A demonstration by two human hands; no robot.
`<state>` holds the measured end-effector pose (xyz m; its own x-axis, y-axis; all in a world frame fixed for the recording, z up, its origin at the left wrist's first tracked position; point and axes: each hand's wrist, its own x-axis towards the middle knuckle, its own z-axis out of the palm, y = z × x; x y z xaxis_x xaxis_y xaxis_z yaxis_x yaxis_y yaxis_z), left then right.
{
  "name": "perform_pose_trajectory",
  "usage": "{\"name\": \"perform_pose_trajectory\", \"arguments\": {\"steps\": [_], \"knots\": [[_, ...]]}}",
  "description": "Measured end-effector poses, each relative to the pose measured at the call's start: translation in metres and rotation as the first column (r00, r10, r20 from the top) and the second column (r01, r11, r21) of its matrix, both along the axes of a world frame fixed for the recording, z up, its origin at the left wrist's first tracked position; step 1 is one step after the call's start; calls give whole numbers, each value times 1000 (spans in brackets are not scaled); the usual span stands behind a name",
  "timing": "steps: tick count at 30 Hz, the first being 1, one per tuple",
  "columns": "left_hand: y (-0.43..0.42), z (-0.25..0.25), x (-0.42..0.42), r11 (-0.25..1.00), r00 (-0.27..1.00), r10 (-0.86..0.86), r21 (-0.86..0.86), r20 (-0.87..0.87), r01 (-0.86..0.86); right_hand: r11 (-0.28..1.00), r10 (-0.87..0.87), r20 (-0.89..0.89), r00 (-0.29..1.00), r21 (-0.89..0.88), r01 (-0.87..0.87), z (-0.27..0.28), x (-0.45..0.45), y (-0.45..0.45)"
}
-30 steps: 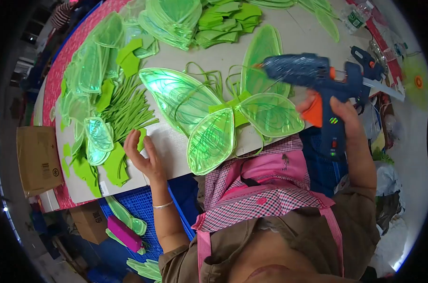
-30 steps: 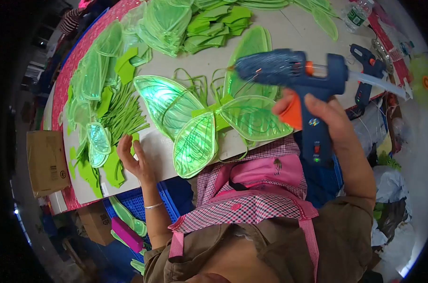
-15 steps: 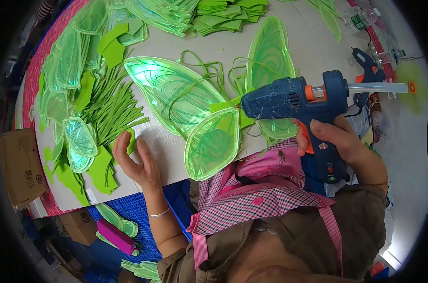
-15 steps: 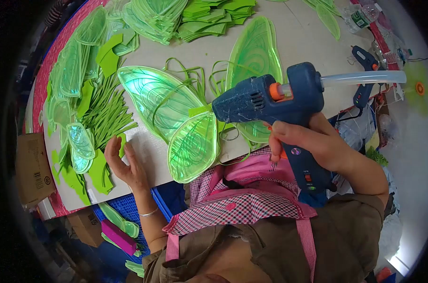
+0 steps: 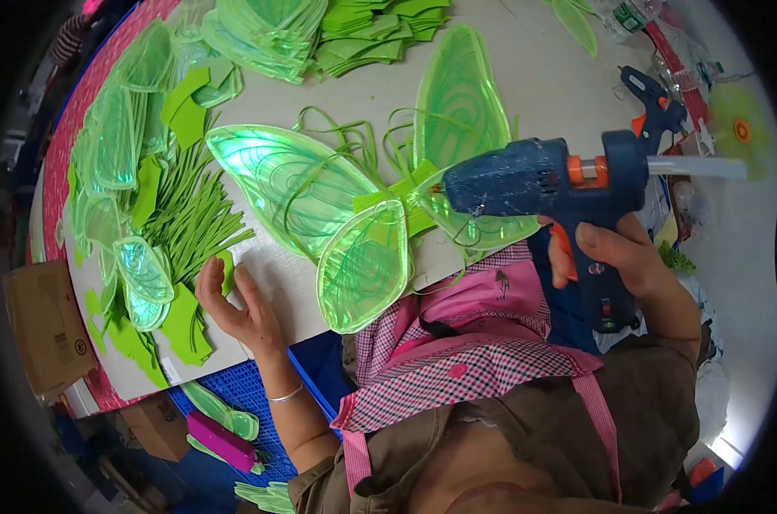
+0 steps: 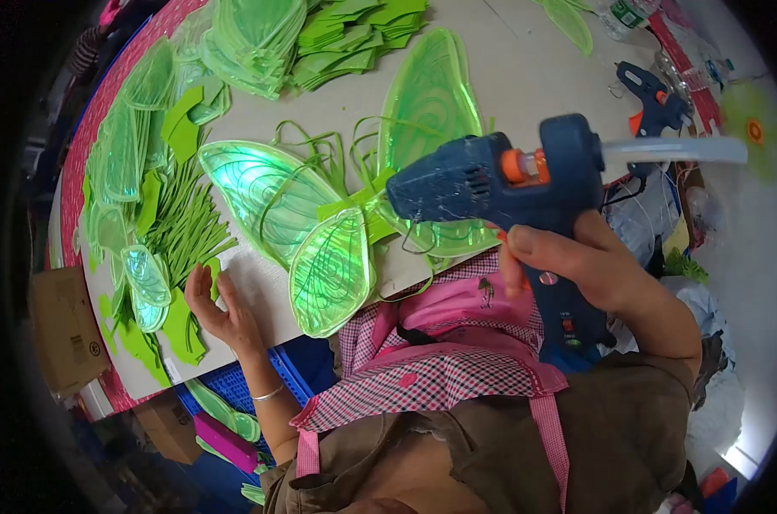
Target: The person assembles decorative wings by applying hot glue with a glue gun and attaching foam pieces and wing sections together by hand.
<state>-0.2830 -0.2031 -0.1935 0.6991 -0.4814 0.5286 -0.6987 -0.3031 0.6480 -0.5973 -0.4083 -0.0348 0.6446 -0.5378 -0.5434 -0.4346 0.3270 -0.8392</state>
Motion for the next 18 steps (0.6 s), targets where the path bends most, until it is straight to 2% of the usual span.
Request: {"name": "perform_pose_trajectory", "arguments": {"steps": [4,7,10,13,18], "knots": [[1,-1,0,1000,1000,4,16,-4,-4,993,81,101,992,-95,-71,-12,7,-5],[2,-2,1,1000,1000,6,19,-8,-6,998,56,109,993,-32,-53,-19,10,-8],[3,-3,1,1000,999,11,25,-41,-10,995,-100,60,993,13,100,-19,9,-10],[2,0,0,999,998,18,36,-53,-16,989,-107,-23,994,100,108,-6,3,-8],[-1,0,0,1000,997,12,21,-74,-10,991,-37,-111,993,122,51,4,9,-7]]}}
